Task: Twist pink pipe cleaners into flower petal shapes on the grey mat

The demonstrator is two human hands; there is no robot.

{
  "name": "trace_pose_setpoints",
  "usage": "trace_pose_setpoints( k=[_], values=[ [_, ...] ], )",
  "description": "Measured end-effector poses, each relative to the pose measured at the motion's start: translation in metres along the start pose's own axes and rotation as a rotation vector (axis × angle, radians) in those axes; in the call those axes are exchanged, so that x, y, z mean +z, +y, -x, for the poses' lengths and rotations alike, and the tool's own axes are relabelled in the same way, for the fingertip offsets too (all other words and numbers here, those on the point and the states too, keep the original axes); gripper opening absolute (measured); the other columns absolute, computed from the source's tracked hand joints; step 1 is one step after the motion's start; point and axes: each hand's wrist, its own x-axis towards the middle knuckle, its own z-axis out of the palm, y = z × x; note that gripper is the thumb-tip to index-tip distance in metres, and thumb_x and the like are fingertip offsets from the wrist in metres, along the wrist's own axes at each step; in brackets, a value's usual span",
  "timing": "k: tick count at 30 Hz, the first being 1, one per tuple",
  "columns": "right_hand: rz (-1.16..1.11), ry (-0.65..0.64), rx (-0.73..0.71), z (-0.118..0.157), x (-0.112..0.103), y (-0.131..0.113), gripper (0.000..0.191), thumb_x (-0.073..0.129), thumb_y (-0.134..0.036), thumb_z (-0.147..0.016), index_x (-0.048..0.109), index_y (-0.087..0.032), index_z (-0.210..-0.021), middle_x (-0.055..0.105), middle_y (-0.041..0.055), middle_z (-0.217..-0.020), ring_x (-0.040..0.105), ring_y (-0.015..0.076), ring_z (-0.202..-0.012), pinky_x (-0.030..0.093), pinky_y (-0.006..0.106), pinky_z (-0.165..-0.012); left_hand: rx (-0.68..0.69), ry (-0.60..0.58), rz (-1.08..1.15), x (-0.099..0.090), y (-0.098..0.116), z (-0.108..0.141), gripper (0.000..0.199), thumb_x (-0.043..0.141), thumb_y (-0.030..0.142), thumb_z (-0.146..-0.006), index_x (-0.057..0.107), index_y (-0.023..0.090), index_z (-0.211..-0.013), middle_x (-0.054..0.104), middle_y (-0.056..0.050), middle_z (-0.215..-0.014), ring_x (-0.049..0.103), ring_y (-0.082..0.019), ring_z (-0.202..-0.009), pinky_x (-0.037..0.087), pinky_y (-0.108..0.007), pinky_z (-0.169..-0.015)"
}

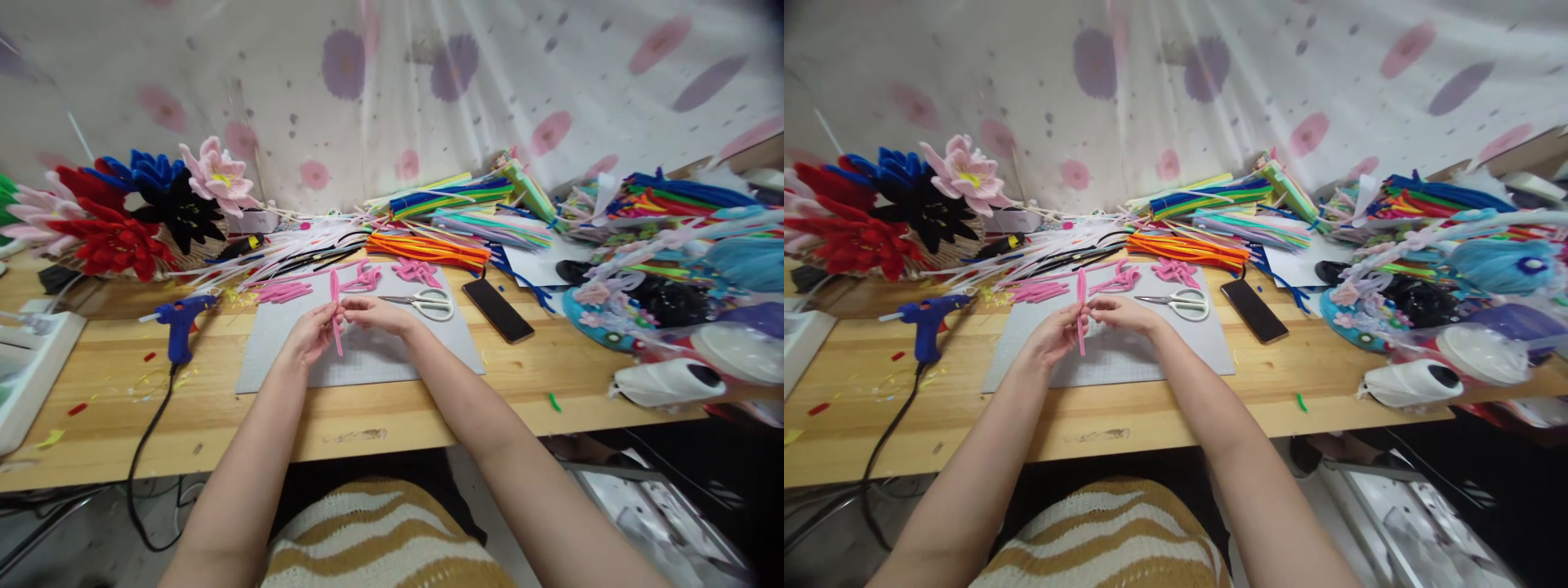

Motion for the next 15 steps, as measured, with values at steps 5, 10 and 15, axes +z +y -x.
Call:
trace_pose_setpoints(
  k=[5, 10, 15],
  values=[
    [0.259, 0.1, 0.044, 0.0, -0.003, -0.018, 0.017, 0.059, -0.028, -0.07, 0.059, -0.011, -0.066, 0.048, -0.0044, -0.055, 0.039, 0.0056, -0.052, 0.03, 0.02, -0.052, 0.176, 0.068, -0.178, -0.005, -0.004, -0.008, 0.014, 0.072, 0.019, -0.063, 0.066, 0.01, -0.071, 0.066, -0.005, -0.062, 0.058, -0.008, -0.052, 0.047, -0.017, -0.05],
    [0.296, 0.195, 0.078, 0.0, 0.007, -0.036, 0.01, 0.055, -0.018, -0.065, 0.057, -0.012, -0.057, 0.047, -0.0048, -0.048, 0.04, 0.006, -0.047, 0.029, 0.021, -0.049, 0.42, 0.222, -0.29, 0.004, -0.01, -0.014, 0.028, 0.077, 0.028, -0.05, 0.065, 0.01, -0.066, 0.064, -0.002, -0.055, 0.058, -0.011, -0.05, 0.048, -0.023, -0.052],
    [0.211, 0.1, 0.011, 0.003, 0.009, -0.041, 0.015, 0.059, -0.026, -0.067, 0.057, -0.012, -0.06, 0.052, -0.0031, -0.054, 0.042, 0.0053, -0.049, 0.031, 0.02, -0.049, 0.412, 0.228, -0.225, 0.01, -0.008, -0.013, 0.034, 0.079, 0.027, -0.042, 0.063, 0.01, -0.068, 0.062, 0.001, -0.053, 0.056, -0.01, -0.046, 0.049, -0.026, -0.054]
  ],
)
